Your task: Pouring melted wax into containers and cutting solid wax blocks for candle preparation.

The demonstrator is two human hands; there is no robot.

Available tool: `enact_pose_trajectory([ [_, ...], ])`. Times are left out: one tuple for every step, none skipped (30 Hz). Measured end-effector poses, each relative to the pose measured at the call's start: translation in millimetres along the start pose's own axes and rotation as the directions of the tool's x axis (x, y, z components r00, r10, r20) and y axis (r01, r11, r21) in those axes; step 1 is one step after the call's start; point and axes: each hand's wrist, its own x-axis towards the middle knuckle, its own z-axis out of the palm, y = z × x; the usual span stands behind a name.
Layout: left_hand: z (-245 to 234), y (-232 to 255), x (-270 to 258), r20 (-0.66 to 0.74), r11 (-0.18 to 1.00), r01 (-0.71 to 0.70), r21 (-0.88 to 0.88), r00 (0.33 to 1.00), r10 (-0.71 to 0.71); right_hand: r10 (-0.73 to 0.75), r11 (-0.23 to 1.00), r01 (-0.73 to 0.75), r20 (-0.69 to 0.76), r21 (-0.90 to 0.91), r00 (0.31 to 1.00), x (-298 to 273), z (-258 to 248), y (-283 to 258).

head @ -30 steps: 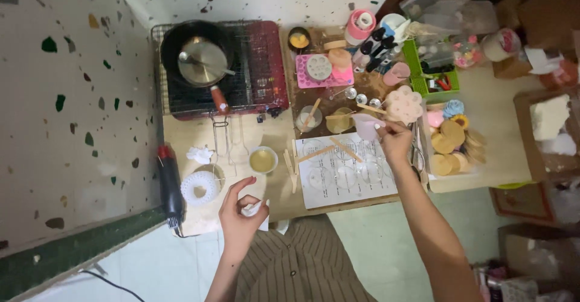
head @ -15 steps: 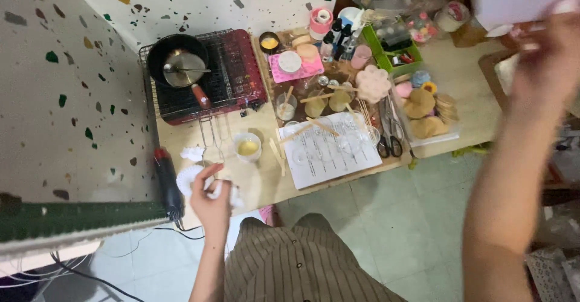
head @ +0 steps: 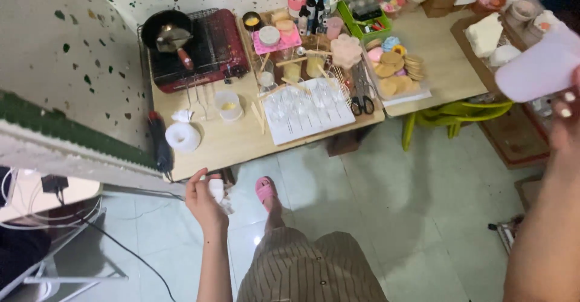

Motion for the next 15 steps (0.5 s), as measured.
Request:
enact_pose_trajectory([
  [2.2, 3.7, -15.6, -0.014, 0.998, 0.040, 0.039, 0.999, -0.039, 0.010, 1.000, -0.010, -0.008, -0.011, 1.000, -35.7, 43.6, -15.0],
  [0.0, 5.5, -26.4, -0.015, 0.999, 0.034, 0.037, 0.999, -0.033, 0.007, 1.000, -0.007, -0.004, -0.006, 1.000, -54.5, 53.4, -21.8],
  [-1.5, 7.2, -36.2, -0.025, 0.998, 0.038, 0.049, 0.999, -0.037, -0.005, 0.999, 0.005, -0.014, -0.043, 1.000, -72.5, 63.7, -28.4],
  [-1.4, 9.2, -44.1, -0.034, 0.997, 0.042, 0.061, 0.999, -0.040, -0.020, 0.997, 0.019, -0.022, -0.080, 1.000, -88.7, 75.1, -35.0],
  [-0.4, 13.7, -50.7, -0.034, 0.998, 0.035, 0.057, 0.999, -0.033, -0.025, 0.997, 0.023, -0.019, -0.074, 1.000, -98.1, 77.4, -37.3],
  [-0.5, 18.1, -56.5, -0.038, 0.997, 0.040, 0.071, 0.999, -0.037, -0.036, 0.998, 0.037, 0.005, -0.043, 0.999, -108.9, 79.8, -38.2],
  [-0.3, 22.3, -60.9, -0.042, 0.995, 0.044, 0.084, 0.998, -0.041, -0.049, 0.999, 0.049, 0.029, -0.011, 0.998, -118.6, 83.1, -38.3],
  [-1.0, 23.1, -62.4, -0.043, 0.996, 0.040, 0.082, 0.998, -0.037, -0.051, 0.999, 0.052, 0.032, -0.007, 0.998, -121.9, 85.1, -37.4],
  [-1.5, 23.8, -62.4, -0.026, 0.998, 0.022, 0.058, 0.999, -0.021, -0.047, 0.999, 0.047, 0.041, 0.003, 0.998, -124.4, 88.3, -35.7],
  [-3.2, 24.4, -61.8, -0.013, 0.999, 0.006, 0.034, 1.000, -0.006, -0.039, 0.999, 0.039, 0.051, 0.011, 0.998, -126.8, 92.6, -32.8],
  [-3.2, 24.5, -59.7, -0.016, 0.999, 0.004, 0.033, 1.000, -0.003, -0.039, 0.999, 0.038, 0.055, 0.013, 0.998, -128.6, 99.2, -31.6],
  [-3.7, 24.5, -57.5, -0.020, 0.999, -0.001, 0.035, 1.000, 0.002, -0.034, 0.999, 0.034, 0.068, 0.011, 0.997, -130.2, 106.5, -30.0],
  [-4.0, 24.7, -53.6, -0.024, 0.999, -0.006, 0.037, 1.000, 0.007, -0.030, 1.000, 0.029, 0.081, 0.008, 0.996, -130.9, 115.0, -27.8],
  [-4.3, 23.4, -50.3, -0.029, 0.999, -0.005, 0.035, 1.000, 0.006, -0.028, 1.000, 0.027, 0.086, 0.006, 0.996, -129.0, 121.4, -24.8],
  [-4.2, 22.7, -45.2, -0.033, 0.999, -0.013, 0.043, 0.999, 0.014, -0.032, 0.999, 0.031, 0.104, 0.010, 0.994, -126.2, 129.4, -21.2],
])
